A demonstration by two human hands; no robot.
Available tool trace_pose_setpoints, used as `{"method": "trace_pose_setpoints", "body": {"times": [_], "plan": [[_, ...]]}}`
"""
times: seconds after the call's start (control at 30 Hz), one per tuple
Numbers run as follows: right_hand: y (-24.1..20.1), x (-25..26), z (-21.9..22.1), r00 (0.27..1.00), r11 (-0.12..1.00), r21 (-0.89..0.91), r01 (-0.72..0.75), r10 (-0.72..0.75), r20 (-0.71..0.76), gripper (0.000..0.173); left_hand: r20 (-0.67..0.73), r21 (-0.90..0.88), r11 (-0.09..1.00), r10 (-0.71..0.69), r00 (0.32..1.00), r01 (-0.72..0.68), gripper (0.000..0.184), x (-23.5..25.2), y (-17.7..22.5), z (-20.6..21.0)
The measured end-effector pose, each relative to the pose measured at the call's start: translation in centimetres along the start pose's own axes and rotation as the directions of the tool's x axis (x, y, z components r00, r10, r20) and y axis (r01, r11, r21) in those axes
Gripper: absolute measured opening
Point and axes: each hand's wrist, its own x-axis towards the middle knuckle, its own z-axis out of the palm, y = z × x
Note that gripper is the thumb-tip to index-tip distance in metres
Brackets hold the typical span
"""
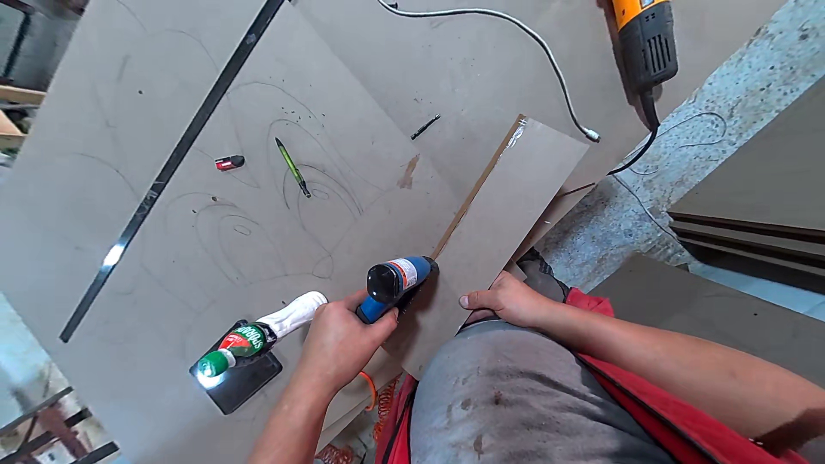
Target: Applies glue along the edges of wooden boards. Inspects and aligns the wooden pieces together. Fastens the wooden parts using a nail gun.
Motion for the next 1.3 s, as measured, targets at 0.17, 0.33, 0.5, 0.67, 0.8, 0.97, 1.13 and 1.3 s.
{"method": "trace_pose_setpoints", "body": {"times": [0.17,0.33,0.5,0.67,0.8,0.97,1.13,1.3], "plan": [[0.1,0.2,-0.1,1.0,0.999,-0.033,0.011,-0.01,0.006,0.02,0.008,0.013,1.0,-0.002,1.0,0.002,0.018,0.4,0.3,-0.3],[0.1,0.5,-0.4,1.0,1.0,0.007,-0.009,0.009,0.017,0.024,0.01,-0.244,0.965,-0.097,0.995,0.096,0.027,0.1,-0.7,-0.8],[-0.7,0.3,-2.4,0.996,0.999,-0.037,0.018,-0.022,-0.088,0.048,-0.018,-0.214,0.969,-0.13,0.991,0.123,0.032,-1.0,-2.0,-2.4],[-4.6,0.6,-6.5,0.905,0.971,-0.074,0.226,-0.237,-0.354,0.046,-0.008,-0.235,0.962,-0.143,0.99,0.137,0.035,-1.3,-2.2,-1.3],[-7.1,0.6,-7.9,0.859,0.949,-0.016,0.315,-0.292,-0.421,0.041,-0.031,-0.199,0.978,-0.077,0.997,0.069,0.031,-0.7,-0.3,-0.6],[-5.3,1.0,-4.9,0.881,0.951,-0.042,0.307,-0.301,-0.365,0.035,-0.065,-0.088,0.996,0.023,0.998,-0.028,0.027,1.0,2.0,-0.1],[-3.2,1.4,-4.1,0.888,0.96,-0.029,0.278,-0.268,-0.374,0.039,-0.066,-0.047,0.998,0.045,0.997,-0.048,0.028,0.5,1.0,-0.3],[-3.5,1.4,-4.1,0.893,0.967,0.008,0.255,-0.232,-0.385,0.04,-0.08,-0.005,0.998,0.063,0.995,-0.063,0.03,-0.7,-0.2,0.4]]}}
